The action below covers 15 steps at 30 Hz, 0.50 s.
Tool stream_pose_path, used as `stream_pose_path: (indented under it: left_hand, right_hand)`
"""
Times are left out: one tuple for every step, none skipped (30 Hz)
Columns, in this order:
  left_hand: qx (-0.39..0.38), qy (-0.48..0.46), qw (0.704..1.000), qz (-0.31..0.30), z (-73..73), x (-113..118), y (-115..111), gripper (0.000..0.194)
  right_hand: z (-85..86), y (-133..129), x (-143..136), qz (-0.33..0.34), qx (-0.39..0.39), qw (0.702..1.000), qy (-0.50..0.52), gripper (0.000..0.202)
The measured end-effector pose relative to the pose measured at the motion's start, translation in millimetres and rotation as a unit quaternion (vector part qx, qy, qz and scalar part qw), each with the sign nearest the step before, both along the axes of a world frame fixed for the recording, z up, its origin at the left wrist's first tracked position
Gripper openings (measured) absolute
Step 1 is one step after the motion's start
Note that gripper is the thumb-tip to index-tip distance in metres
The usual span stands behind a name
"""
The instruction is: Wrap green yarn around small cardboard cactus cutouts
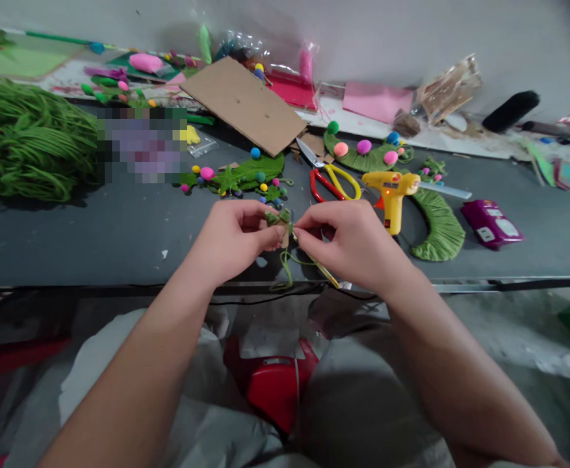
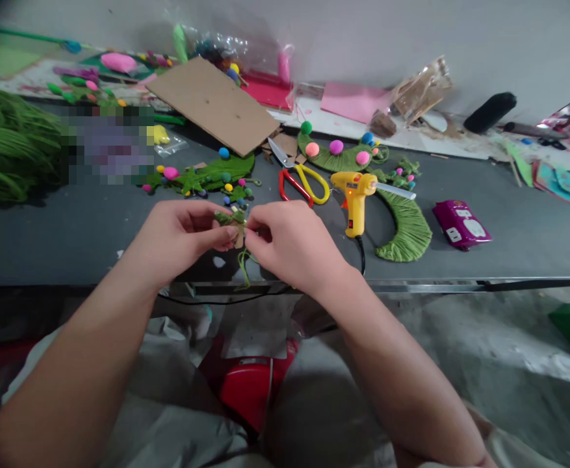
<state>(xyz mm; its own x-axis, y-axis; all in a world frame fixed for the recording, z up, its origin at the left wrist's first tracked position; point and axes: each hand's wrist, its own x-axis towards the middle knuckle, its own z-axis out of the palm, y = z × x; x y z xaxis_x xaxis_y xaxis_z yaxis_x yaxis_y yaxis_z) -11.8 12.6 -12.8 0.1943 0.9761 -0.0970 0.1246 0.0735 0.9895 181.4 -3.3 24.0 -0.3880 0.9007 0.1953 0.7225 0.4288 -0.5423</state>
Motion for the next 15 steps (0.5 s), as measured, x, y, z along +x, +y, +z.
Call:
stream_pose_path:
  left_hand:
    - [0.005,-0.015,1.000,0.014,-0.8,0.1,0.4,0.020]
    - [0.009,-0.028,0.999,0.026,-1.5,0.2,0.6,0.019]
    - [0.012,-0.039,0.998,0.039,-2.3,0.2,0.7,0.019]
    - [0.013,-0.048,0.998,0.048,-2.9,0.2,0.8,0.019]
    - [0.017,-0.057,0.997,0.058,-3.5,0.3,0.9,0.019]
    - [0.022,-0.066,0.995,0.065,-3.8,0.3,0.9,0.019]
    - [0.025,-0.074,0.995,0.070,-3.9,0.4,1.0,0.018]
    - [0.026,-0.084,0.993,0.073,-3.7,0.5,1.1,0.018]
    - [0.024,-0.095,0.992,0.075,-3.2,0.6,1.1,0.018]
    - [0.017,-0.107,0.991,0.074,-2.4,0.5,1.1,0.018]
    - [0.008,-0.119,0.990,0.069,-1.5,0.4,1.0,0.019]
    - [-0.001,-0.130,0.990,0.062,-0.6,0.1,0.8,0.020]
    - [-0.008,-0.140,0.989,0.054,0.1,-0.5,0.6,0.020]
    - [-0.014,-0.145,0.988,0.045,0.8,-1.2,0.2,0.020]
    - [-0.019,-0.147,0.988,0.034,1.1,-2.1,-0.2,0.020]
  right_hand:
    - [-0.9,-3.1,-1.5,-0.002,-0.001,1.000,-0.003,0.017]
    - [-2.4,-5.4,-2.3,-0.002,-0.001,1.000,-0.004,0.016]
    - [-4.3,-7.1,-2.5,-0.001,0.001,1.000,-0.003,0.017]
    - [-6.3,-8.3,-2.4,0.000,0.004,1.000,-0.001,0.017]
    - [-8.2,-8.9,-2.1,0.000,0.006,1.000,0.002,0.017]
    - [-10.0,-9.2,-1.7,0.000,0.008,1.000,0.005,0.018]
    - [-11.5,-9.1,-1.4,0.001,0.007,1.000,0.010,0.018]
    - [-12.8,-8.8,-1.1,0.001,0.006,1.000,0.016,0.018]
    - [-13.8,-8.1,-0.9,0.001,0.003,1.000,0.027,0.019]
    - [-14.8,-7.1,-0.5,0.003,-0.001,0.999,0.040,0.018]
    - [-15.7,-5.6,0.1,0.005,-0.006,0.998,0.056,0.018]
    - [-16.8,-3.5,1.1,0.009,-0.012,0.997,0.070,0.018]
    - [-18.2,-0.8,2.5,0.013,-0.018,0.996,0.082,0.018]
    - [-19.8,2.5,4.4,0.020,-0.022,0.995,0.091,0.018]
    - [-21.7,6.3,6.8,0.028,-0.026,0.995,0.096,0.017]
